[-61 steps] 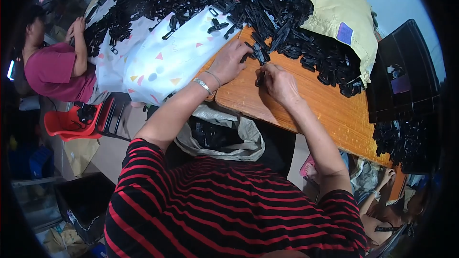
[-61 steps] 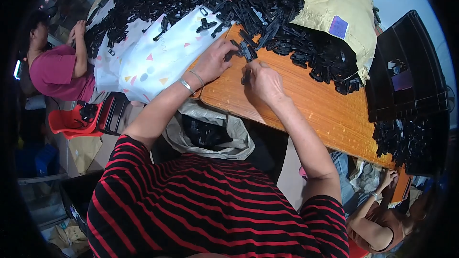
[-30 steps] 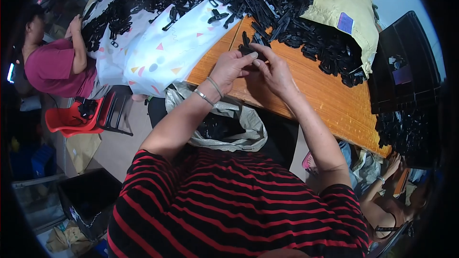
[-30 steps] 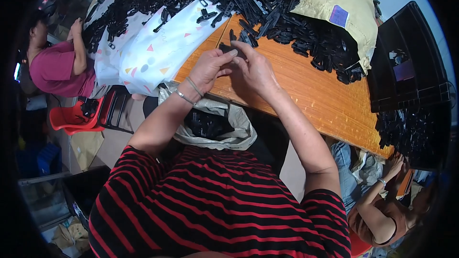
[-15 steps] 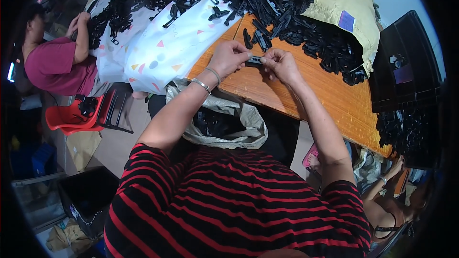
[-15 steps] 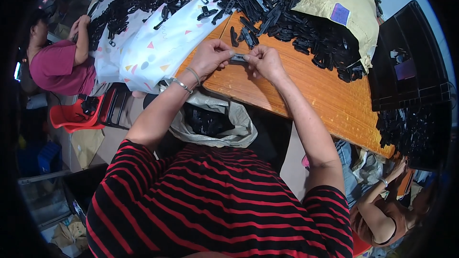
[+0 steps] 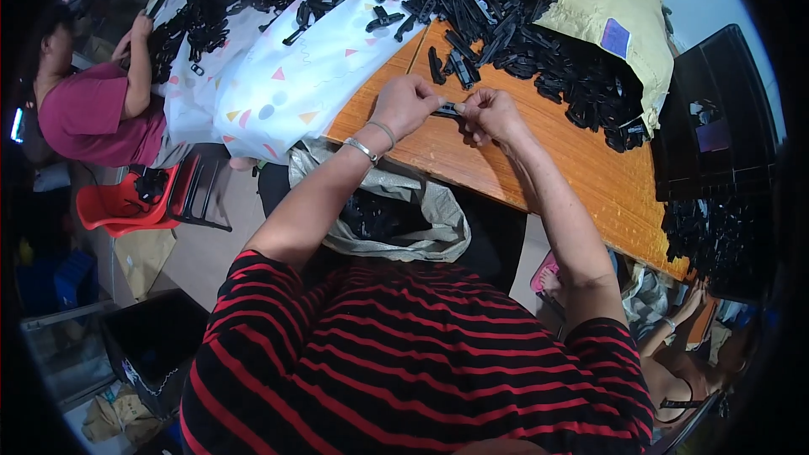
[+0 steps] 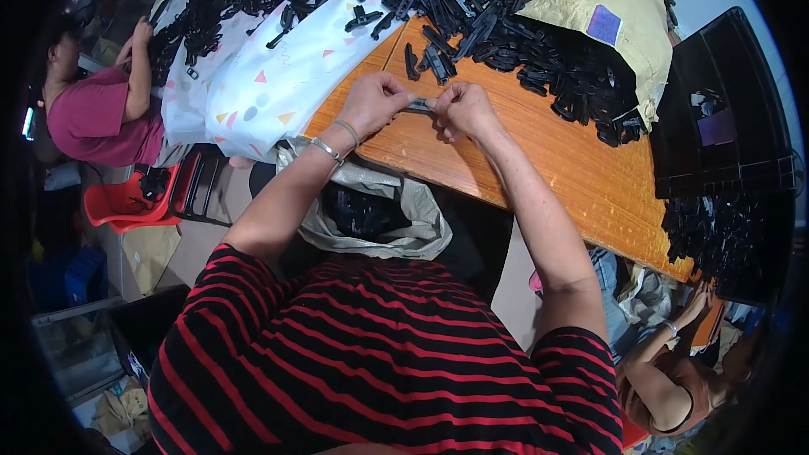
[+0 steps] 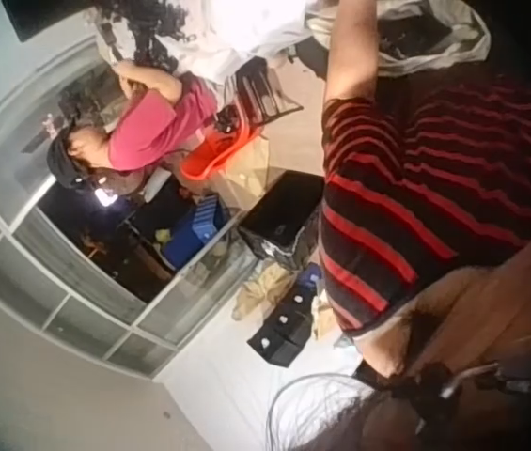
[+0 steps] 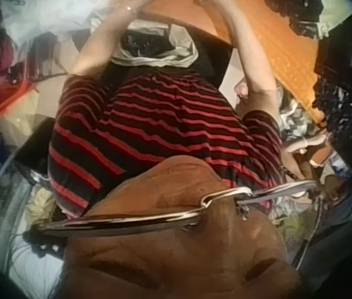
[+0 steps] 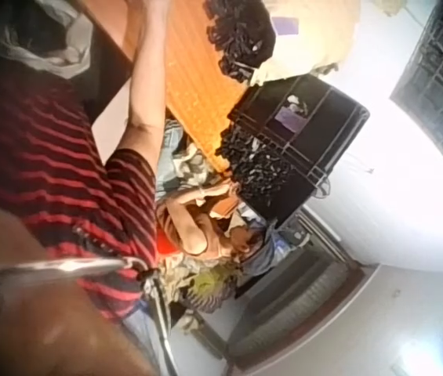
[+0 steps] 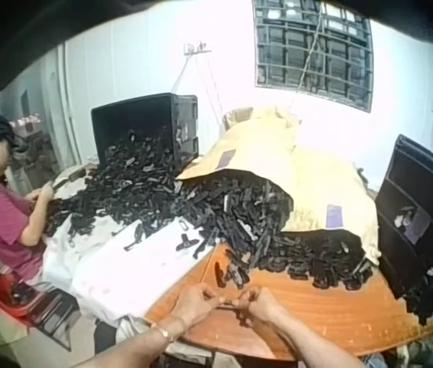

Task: Manually assembling small black hardware components at a workbench.

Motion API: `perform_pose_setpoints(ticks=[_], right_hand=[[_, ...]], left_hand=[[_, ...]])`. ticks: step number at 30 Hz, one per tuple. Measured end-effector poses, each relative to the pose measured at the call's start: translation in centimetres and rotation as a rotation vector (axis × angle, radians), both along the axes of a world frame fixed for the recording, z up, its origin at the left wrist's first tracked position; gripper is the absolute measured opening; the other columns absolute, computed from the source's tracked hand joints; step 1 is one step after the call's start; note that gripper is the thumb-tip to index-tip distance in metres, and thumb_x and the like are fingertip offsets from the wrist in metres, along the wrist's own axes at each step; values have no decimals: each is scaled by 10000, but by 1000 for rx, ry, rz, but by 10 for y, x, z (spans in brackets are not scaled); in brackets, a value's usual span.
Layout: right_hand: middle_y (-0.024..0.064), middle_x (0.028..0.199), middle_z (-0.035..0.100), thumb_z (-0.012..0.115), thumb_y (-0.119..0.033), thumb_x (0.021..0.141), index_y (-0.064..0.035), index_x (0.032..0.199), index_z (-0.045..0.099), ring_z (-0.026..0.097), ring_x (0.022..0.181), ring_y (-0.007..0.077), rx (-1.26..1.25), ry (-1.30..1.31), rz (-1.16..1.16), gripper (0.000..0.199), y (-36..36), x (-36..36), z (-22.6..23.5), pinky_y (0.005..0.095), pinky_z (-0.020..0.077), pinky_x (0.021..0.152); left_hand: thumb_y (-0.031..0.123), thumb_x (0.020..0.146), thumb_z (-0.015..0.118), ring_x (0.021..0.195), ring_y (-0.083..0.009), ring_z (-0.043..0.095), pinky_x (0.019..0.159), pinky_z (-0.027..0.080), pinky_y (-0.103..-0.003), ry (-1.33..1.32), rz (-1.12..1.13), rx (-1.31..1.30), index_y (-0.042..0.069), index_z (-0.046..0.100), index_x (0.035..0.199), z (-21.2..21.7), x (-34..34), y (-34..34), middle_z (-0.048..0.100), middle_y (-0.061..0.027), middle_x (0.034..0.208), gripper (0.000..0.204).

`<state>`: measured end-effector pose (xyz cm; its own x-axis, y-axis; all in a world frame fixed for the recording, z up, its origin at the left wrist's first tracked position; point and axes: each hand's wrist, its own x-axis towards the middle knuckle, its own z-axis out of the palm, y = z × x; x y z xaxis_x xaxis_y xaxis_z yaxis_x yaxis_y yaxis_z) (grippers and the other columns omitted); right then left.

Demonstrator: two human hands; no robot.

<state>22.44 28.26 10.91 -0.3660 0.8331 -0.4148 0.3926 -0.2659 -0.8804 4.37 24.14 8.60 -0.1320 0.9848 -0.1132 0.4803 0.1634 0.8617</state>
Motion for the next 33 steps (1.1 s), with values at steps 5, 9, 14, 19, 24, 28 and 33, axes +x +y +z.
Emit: perform_pose_setpoints(ticks=[5, 9, 14, 19, 24, 28, 33], right_hand=[[72, 573, 583, 688, -174, 847, -18, 765, 528, 575, 425, 152, 34, -186, 100, 238, 14, -8, 7, 241, 417, 349], [99, 580, 612, 717, -174, 822, -39, 712, 504, 589, 430, 159, 89, -148, 53, 275, 7, -4, -3, 259, 435, 355], [88, 571, 605, 688, -171, 844, -24, 719, 531, 582, 422, 152, 88, -54, 119, 249, -5, 2, -10, 260, 418, 348], [71, 598, 614, 675, -144, 844, -5, 753, 580, 567, 455, 117, 31, 46, 323, 192, -68, 2, -10, 256, 424, 392], [55, 829, 647, 644, -73, 839, -6, 927, 629, 592, 639, 127, 243, -128, 198, 112, -34, 33, -3, 265, 495, 546], [138, 903, 606, 662, -139, 768, -74, 872, 645, 615, 775, 355, 1061, -765, -125, 125, 21, 83, -2, 434, 498, 675], [132, 948, 598, 676, -122, 750, -75, 937, 611, 618, 801, 353, 1016, -918, -51, 203, 44, 103, -10, 430, 500, 678]], left_hand=[[248, 750, 732, 586, -228, 601, 579, 479, -343, 282, -9, 8, 15, 608, 733, 7, 2, 2, 617, -103, 636, 264], [266, 747, 731, 650, -270, 610, 611, 481, -362, 287, 35, 115, 29, 602, 730, 3, 9, -5, 628, -117, 690, 271], [274, 760, 695, 721, -302, 622, 648, 485, -403, 260, -37, 115, 46, 614, 755, 4, -5, -10, 634, -135, 746, 242], [255, 757, 699, 638, -252, 621, 614, 483, -349, 64, -315, 127, 40, 646, 800, 0, -34, -37, 642, -122, 687, 225], [-4, 746, 624, 997, -312, 557, 816, 473, -352, 500, -187, 511, 69, 607, 1013, 23, -22, -8, 582, -107, 1035, 277], [13, 752, 634, 1043, -287, 526, 830, 463, -359, 552, -230, 667, 66, 592, 999, 8, -21, 26, 575, -96, 1007, 256], [37, 761, 639, 976, -283, 531, 775, 467, -378, 666, -320, 646, 56, 553, 886, 6, -20, 39, 567, -82, 952, 153]])
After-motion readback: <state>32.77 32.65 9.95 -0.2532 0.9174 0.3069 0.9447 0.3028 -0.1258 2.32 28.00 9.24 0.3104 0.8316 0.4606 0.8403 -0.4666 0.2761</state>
